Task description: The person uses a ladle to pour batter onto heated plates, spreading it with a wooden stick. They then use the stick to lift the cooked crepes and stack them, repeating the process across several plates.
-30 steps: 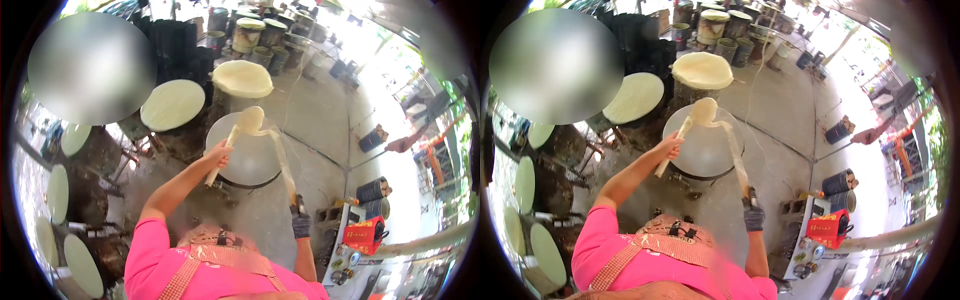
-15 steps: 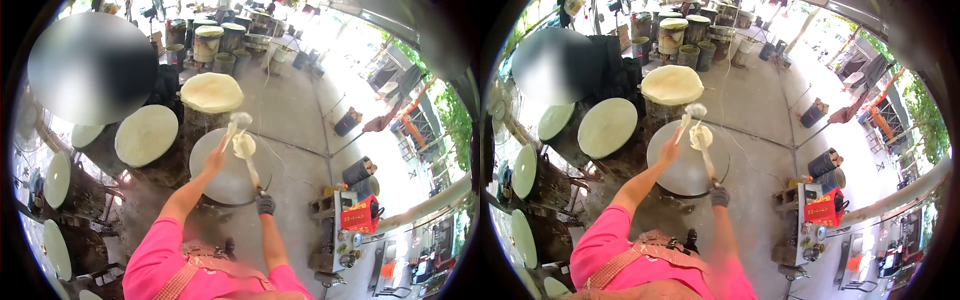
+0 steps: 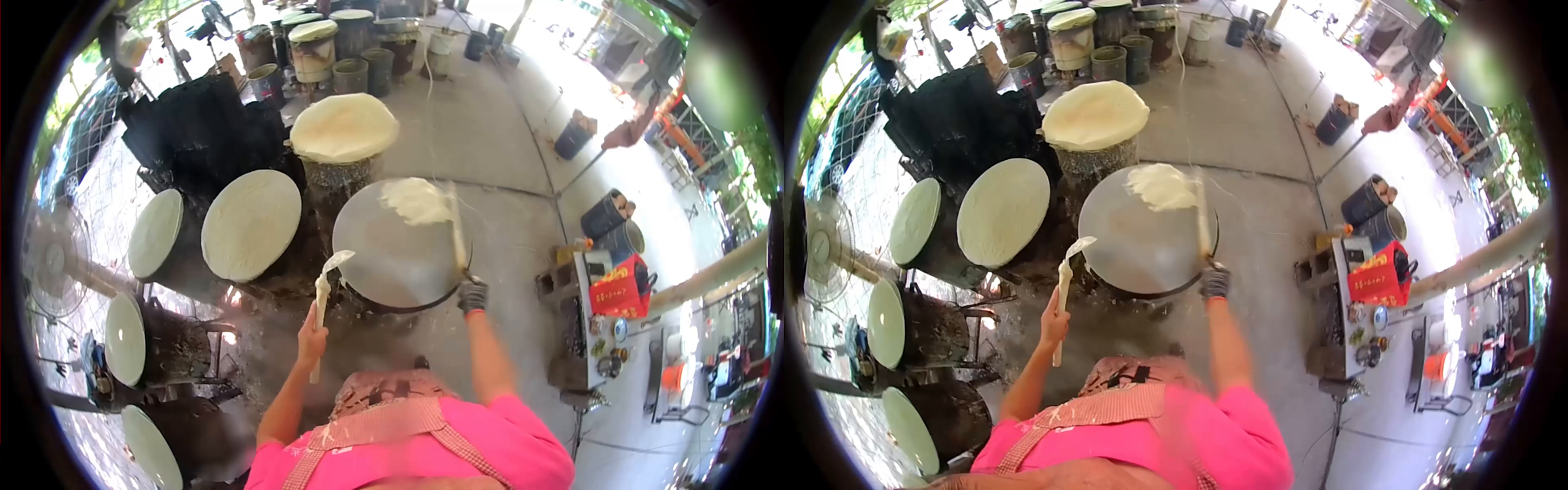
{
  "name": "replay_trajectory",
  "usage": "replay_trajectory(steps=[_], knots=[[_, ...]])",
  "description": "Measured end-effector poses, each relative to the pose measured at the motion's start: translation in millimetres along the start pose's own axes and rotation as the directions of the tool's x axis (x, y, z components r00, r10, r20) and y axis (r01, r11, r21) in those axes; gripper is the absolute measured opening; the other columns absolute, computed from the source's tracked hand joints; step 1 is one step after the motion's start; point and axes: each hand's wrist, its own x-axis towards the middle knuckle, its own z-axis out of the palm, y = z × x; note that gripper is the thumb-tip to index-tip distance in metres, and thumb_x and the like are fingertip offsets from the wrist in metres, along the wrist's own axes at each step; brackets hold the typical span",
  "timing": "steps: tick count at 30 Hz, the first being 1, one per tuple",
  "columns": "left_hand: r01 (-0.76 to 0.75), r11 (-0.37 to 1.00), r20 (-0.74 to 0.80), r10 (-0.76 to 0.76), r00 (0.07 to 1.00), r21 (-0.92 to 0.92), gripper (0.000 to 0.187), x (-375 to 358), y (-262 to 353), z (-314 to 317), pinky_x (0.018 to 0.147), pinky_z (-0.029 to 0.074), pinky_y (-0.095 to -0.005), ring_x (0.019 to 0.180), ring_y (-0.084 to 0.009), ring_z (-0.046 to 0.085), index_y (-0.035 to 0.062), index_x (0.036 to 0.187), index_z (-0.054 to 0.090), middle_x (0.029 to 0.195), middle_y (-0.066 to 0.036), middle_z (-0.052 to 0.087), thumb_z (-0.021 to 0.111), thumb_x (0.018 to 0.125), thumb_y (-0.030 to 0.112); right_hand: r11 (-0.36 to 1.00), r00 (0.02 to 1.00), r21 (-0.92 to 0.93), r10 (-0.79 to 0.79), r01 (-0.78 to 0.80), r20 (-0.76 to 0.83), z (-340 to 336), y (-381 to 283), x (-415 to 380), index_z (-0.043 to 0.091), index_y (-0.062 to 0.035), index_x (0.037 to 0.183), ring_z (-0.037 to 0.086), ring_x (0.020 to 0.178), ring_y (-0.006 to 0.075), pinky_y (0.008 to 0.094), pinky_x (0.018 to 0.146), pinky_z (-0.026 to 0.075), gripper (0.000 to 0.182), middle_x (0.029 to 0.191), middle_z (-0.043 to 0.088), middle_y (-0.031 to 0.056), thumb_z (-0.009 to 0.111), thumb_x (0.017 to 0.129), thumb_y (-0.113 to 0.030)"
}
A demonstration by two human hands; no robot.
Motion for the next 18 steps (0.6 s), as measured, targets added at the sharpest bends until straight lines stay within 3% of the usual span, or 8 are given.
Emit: replay_trajectory(steps=[1, 3, 7, 10, 12, 13, 16, 18], knots=[[0.008, 1.0, -0.004, -0.008, 1.0, 0.025, 0.068, -1.6, -6.7, -3.6, 0.048, 0.04, -0.0229, 0.053, -0.0106, 0.047, 0.0178, 0.13, 0.035, 0.079, -0.004, 0.055, 0.044, 0.066, -0.002, 0.872, 0.935, -0.362, -0.354, 0.329, -0.002, 36.8, 77.6, 75.3, 0.063, -0.0088, 0.078, 0.054, 0.058, 0.0208, 0.0316, 0.055, 0.043, 0.029, 0.064, 0.058, 0.0075, 0.047, 0.083, -0.032], [-0.046, 0.997, -0.023, 0.048, 0.999, 0.058, 0.067, 3.4, -19.3, -3.3, 0.055, 0.042, -0.0235, 0.061, -0.0124, 0.051, 0.0171, 0.13, 0.035, 0.09, -0.007, 0.057, 0.045, 0.067, -0.001, 0.895, 0.894, 0.007, -0.445, 0.446, -0.059, 99.8, 80.9, 49.8, 0.064, -0.0108, 0.08, 0.056, 0.063, 0.0213, 0.0311, 0.056, 0.043, 0.024, 0.073, 0.061, 0.0068, 0.048, 0.082, -0.029], [-0.044, 0.989, -0.014, 0.046, 0.999, 0.143, 0.067, -2.5, -23.7, -6.7, 0.063, 0.044, -0.0258, 0.071, -0.0155, 0.054, 0.017, 0.13, 0.034, 0.104, -0.011, 0.057, 0.046, 0.067, 0.0, 0.888, 0.866, -0.04, -0.437, 0.459, 0.242, 11.6, 20.9, 27.9, 0.064, -0.0059, 0.081, 0.059, 0.069, 0.0194, 0.0327, 0.057, 0.046, 0.022, 0.078, 0.063, 0.0091, 0.05, 0.077, -0.022], [-0.102, 0.97, -0.023, 0.109, 0.994, 0.222, 0.067, 1.9, -27.2, -8.1, 0.05, 0.041, -0.0265, 0.056, -0.0136, 0.048, 0.021, 0.13, 0.034, 0.083, -0.009, 0.053, 0.046, 0.067, -0.001, 0.958, 0.989, -0.246, -0.137, 0.148, 0.06, 13.6, 63.1, 81.8, 0.061, -0.0086, 0.07, 0.052, 0.049, 0.0122, 0.0279, 0.044, 0.042, 0.024, 0.059, 0.058, 0.0023, 0.047, 0.082, -0.023], [-0.212, 0.952, -0.041, 0.226, 0.973, 0.222, 0.069, 14.8, -44.3, -4.9, 0.037, 0.037, -0.0255, 0.041, -0.0103, 0.042, 0.024, 0.13, 0.034, 0.062, -0.004, 0.049, 0.045, 0.068, -0.003, 0.838, 0.867, -0.234, -0.451, 0.493, 0.211, 63.4, 75.6, 68.3, 0.058, -0.0112, 0.068, 0.047, 0.043, 0.0107, 0.027, 0.038, 0.037, 0.017, 0.055, 0.053, -0.0017, 0.051, 0.08, -0.021], [-0.154, 0.971, -0.046, 0.165, 0.985, 0.183, 0.069, 6.1, -31.7, -1.4, 0.037, 0.037, -0.0254, 0.041, -0.0104, 0.043, 0.0235, 0.131, 0.034, 0.062, -0.004, 0.049, 0.045, 0.068, -0.003, 0.964, 0.919, 0.265, -0.078, -0.03, 0.388, 73.3, 43.5, 29.6, 0.057, -0.0126, 0.068, 0.046, 0.042, 0.0101, 0.0263, 0.038, 0.036, 0.013, 0.054, 0.05, -0.004, 0.053, 0.079, -0.018], [-0.035, 0.98, -0.066, 0.049, 0.997, 0.195, 0.068, -9.5, -8.9, 9.3, 0.05, 0.042, -0.028, 0.054, -0.0165, 0.051, 0.0194, 0.13, 0.034, 0.08, -0.011, 0.055, 0.046, 0.067, 0.0, 0.904, 0.853, -0.091, -0.356, 0.418, 0.381, 21.0, 21.3, 43.9, 0.056, -0.0139, 0.069, 0.042, 0.038, 0.0101, 0.0262, 0.035, 0.033, 0.01, 0.052, 0.049, -0.0022, 0.056, 0.078, -0.019], [-0.072, 0.968, -0.096, 0.098, 0.991, 0.239, 0.067, -3.3, -15.4, 8.6, 0.054, 0.045, -0.0288, 0.058, -0.0184, 0.054, 0.0174, 0.13, 0.034, 0.087, -0.013, 0.058, 0.047, 0.066, 0.002, 0.931, 0.9, -0.104, -0.302, 0.349, 0.313, -10.0, -1.5, 65.1, 0.056, -0.0147, 0.07, 0.04, 0.036, 0.011, 0.0268, 0.032, 0.031, 0.011, 0.051, 0.048, -0.0005, 0.057, 0.078, -0.023]])
